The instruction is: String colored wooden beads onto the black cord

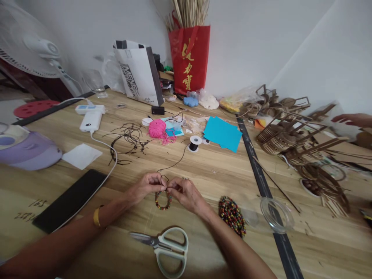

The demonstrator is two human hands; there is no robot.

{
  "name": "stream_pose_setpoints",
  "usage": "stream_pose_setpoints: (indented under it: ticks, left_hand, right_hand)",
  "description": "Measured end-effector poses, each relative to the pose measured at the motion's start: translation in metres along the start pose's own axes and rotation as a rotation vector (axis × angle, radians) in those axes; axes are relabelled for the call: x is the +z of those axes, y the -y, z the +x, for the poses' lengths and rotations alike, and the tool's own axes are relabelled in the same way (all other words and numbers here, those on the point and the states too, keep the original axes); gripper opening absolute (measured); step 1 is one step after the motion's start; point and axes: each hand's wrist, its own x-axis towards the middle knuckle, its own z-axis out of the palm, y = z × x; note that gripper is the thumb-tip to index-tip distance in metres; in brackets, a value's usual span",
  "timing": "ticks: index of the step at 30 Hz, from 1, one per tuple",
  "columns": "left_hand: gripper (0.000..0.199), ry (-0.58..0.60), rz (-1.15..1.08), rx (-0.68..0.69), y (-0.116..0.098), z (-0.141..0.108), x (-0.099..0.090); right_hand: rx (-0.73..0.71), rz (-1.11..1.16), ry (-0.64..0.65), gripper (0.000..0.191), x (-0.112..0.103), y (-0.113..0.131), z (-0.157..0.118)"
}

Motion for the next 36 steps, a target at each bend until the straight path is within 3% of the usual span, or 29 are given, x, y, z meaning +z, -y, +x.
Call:
stream_pose_setpoints:
  ticks: [10,17,26,36]
  left_hand:
    - [0.016,-0.009,0.102,0.061,0.0,0.0,0.002]
    - [0.007,-0.007,0.211,0.153,0.003,0.0,0.005]
    - [0.009,-0.127,0.518,0.267,0.01,-0.003,0.01]
    - [0.007,-0.135,0.632,0.26,0.013,-0.001,0.008]
  right_hand:
    - [0.03,0.075,-0.006,0.014,0.004,-0.006,0.002]
    - [-0.022,-0.036,-0.045,0.01,0.005,0.002,0.001]
    - [-0.089,-0.224,-0.105,0.011,0.007,0.005,-0.001]
    - [-0.141,-0.278,-0.177,0.011,0.01,0.002,-0.002]
